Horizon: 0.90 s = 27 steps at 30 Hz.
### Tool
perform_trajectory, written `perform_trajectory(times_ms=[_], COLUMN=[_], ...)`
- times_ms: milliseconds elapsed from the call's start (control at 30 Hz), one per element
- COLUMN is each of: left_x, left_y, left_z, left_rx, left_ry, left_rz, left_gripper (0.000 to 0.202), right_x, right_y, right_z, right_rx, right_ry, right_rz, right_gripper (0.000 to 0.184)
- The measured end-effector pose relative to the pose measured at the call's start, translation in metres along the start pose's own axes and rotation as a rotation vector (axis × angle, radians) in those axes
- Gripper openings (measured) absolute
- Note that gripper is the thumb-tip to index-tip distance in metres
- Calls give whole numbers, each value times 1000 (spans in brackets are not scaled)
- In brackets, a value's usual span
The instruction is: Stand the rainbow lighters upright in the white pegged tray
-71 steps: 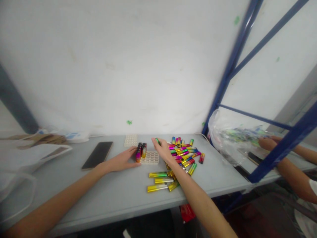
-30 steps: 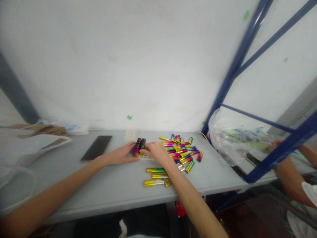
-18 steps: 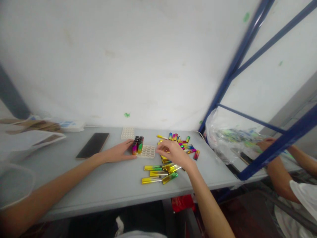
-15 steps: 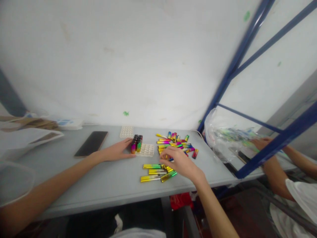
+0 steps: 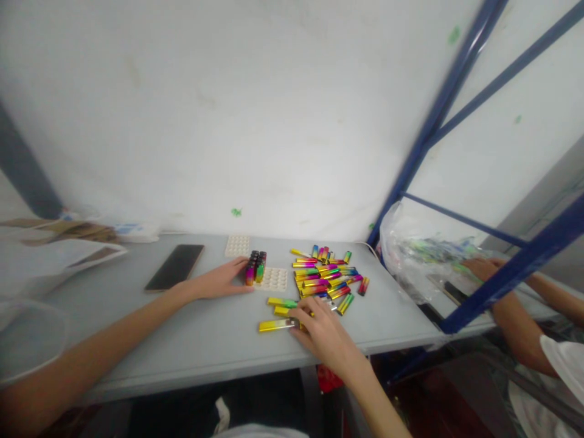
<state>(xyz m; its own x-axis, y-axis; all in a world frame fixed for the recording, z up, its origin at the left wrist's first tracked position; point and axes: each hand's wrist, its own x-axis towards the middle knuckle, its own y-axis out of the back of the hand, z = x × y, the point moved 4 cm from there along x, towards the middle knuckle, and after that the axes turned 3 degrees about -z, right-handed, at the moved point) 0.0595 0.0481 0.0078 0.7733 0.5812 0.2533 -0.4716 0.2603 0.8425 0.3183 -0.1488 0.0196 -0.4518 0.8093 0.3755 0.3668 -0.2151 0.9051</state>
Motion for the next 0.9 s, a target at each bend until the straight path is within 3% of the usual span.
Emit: perform_trajectory(times_ms=[300, 433, 533, 667, 800, 900], left_x=[-1, 0, 0, -1, -1, -1], left_y=[0, 0, 0, 1, 0, -1], left_z=[2, 2, 2, 3, 2, 2], left_rx=[10, 9, -1, -6, 10, 22], left_ry=[-10, -14, -11, -27, -32, -28], left_rz=[-22, -23, -21, -10, -9, -22], left_gripper=[61, 60, 61, 59, 60, 58], right_x=[20, 42, 67, 110, 146, 157], right_y=[-5, 7, 14, 16, 8, -7], right_z=[-5, 15, 32, 42, 42, 43], right_rx=[153, 458, 787, 1173, 1205, 1197], right_ry=[21, -95, -197, -273, -256, -264], right_rz=[42, 171, 282, 309, 303, 325], right_gripper=[13, 19, 34, 49, 47, 48])
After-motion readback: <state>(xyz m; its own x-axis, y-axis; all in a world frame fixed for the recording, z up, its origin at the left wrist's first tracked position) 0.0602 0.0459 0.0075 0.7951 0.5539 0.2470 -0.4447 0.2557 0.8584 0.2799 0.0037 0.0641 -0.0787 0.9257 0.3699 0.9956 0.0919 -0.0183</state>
